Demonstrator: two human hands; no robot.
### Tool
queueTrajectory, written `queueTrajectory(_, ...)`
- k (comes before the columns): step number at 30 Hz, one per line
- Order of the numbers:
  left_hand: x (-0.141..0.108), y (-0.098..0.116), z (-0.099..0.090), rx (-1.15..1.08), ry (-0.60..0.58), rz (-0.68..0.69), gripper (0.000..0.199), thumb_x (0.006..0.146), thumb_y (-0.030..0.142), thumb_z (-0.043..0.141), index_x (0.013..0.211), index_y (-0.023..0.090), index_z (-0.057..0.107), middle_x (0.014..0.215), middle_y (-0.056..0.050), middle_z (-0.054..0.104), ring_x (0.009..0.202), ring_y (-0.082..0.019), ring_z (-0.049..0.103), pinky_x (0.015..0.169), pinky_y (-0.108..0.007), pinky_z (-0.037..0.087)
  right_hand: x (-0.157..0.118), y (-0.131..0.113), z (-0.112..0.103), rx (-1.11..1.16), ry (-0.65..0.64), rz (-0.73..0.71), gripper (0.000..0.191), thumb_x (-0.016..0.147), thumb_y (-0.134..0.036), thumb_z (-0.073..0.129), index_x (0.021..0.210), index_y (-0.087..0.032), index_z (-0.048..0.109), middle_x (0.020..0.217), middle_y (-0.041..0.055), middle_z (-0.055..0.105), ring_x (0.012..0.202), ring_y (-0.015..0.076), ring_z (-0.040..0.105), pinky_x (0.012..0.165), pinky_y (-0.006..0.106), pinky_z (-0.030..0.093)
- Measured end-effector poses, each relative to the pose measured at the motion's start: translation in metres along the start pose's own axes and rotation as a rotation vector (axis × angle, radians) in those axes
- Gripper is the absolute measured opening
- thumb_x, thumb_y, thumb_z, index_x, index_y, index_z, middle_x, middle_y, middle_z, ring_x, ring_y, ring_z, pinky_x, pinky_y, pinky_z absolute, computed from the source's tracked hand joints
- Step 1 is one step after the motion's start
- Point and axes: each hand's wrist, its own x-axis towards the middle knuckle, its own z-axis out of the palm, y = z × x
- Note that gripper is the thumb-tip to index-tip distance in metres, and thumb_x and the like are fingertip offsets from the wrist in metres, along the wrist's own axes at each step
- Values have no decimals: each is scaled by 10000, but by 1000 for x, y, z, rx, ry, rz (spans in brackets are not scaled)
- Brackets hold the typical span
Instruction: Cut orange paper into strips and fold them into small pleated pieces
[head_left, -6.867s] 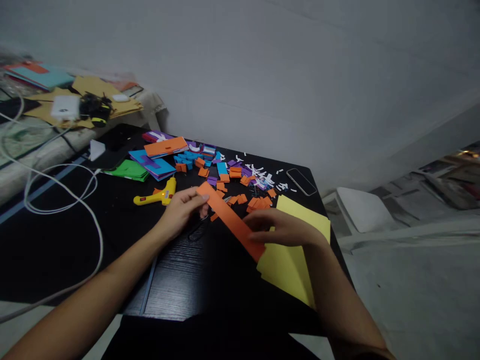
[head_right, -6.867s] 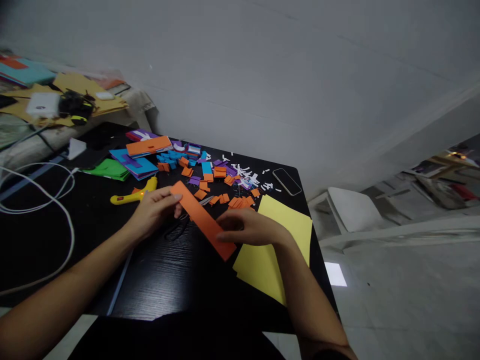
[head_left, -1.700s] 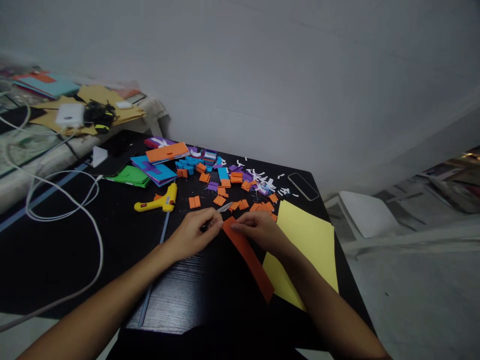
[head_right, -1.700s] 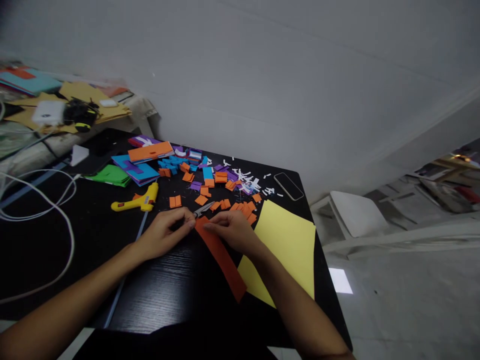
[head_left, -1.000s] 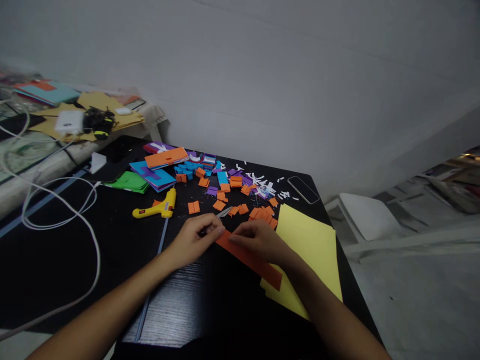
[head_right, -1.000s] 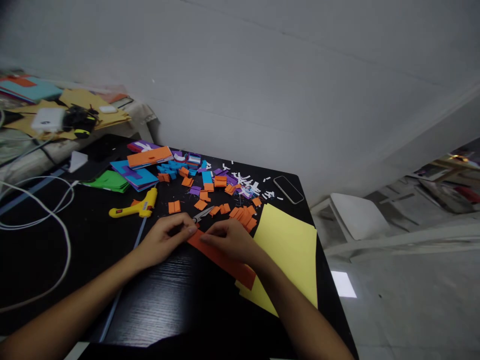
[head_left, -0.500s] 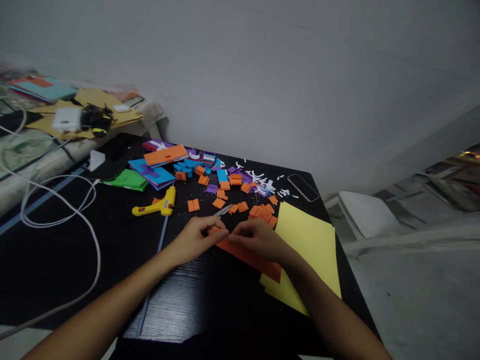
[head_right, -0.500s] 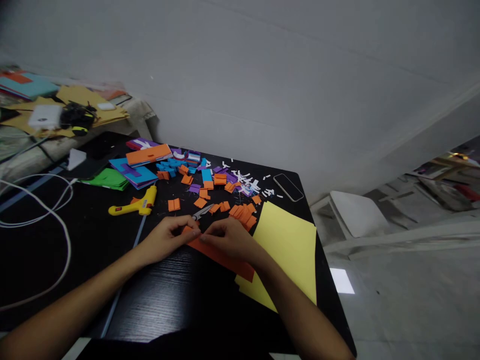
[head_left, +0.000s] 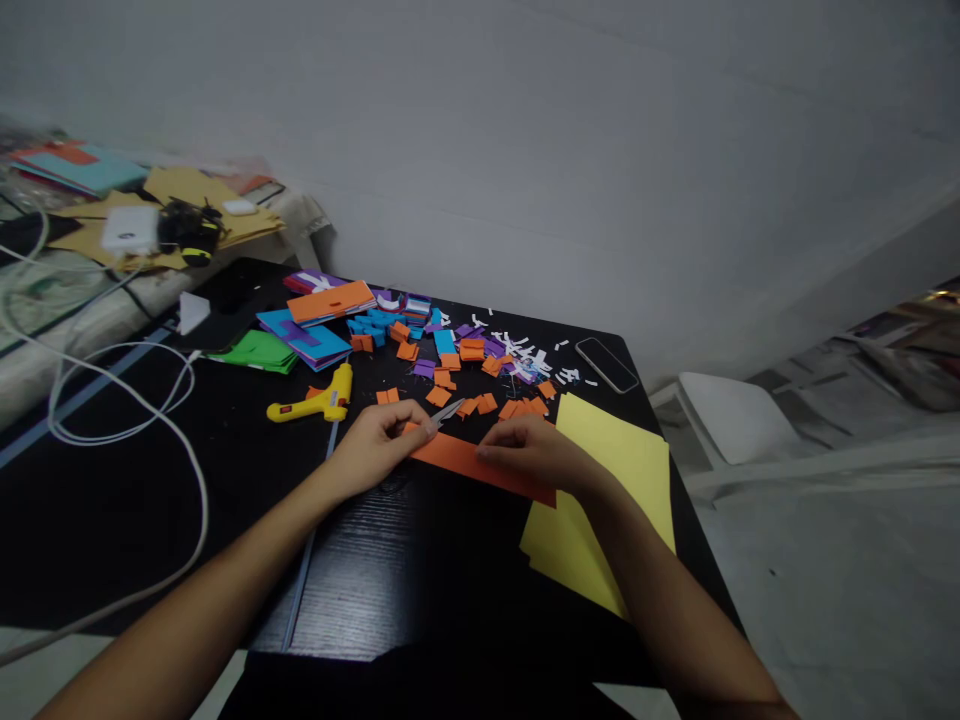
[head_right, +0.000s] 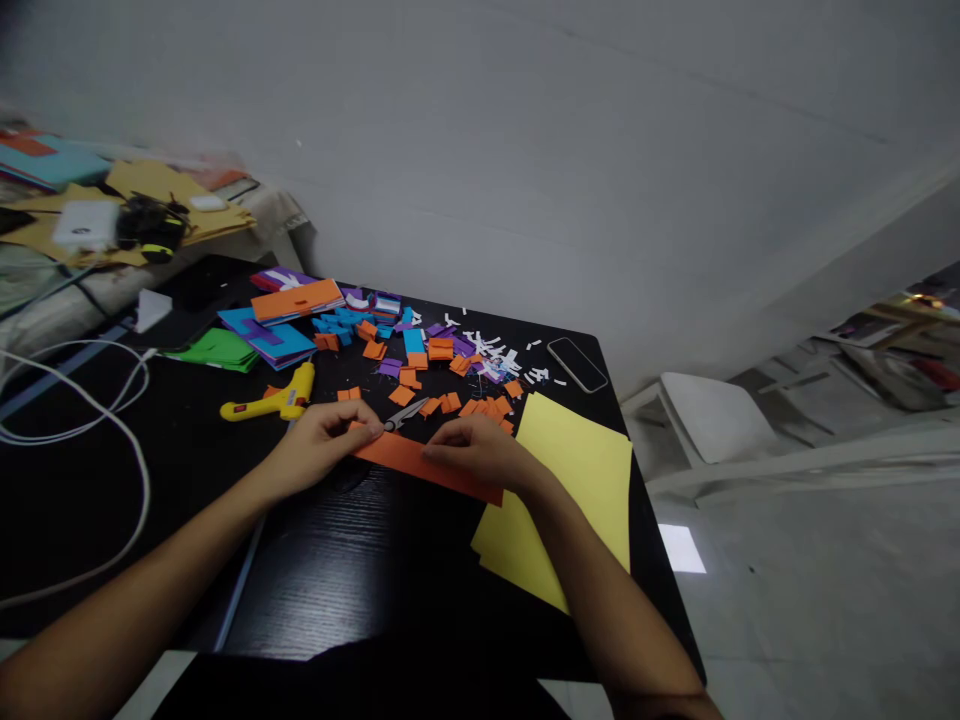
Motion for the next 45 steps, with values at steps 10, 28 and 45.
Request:
queueTrajectory(10,0,-4,-1,60,-329,15,299,936,422,599,792,170,670,669,21,578,607,-123,498,560,-223,365,3,8,9,-81,-83,-31,232,879,-401,699,863,-190,793,786,20,743,732,166,635,675,277,470)
queueTrajectory(28,-14,-8,-4,804,-252,91,192,973,272,556,850,179,670,882,-81,676,786,-243,657,674,-320,469,-2,51,54,-429,278,-329,152,950,-113,636,1056,-157,736,1109,120,707,1005,218,672,917,355,532)
queueTrajectory(45,-39,-24,28,973,-242,489,181,983,110,572,1098,138,708,1145,-112,727,990,-256,687,847,-391,556,-9,71,61,-871,316,-639,154,1017,-131,558,1011,-152,711,1086,114,734,1011,239,640,867,383,552)
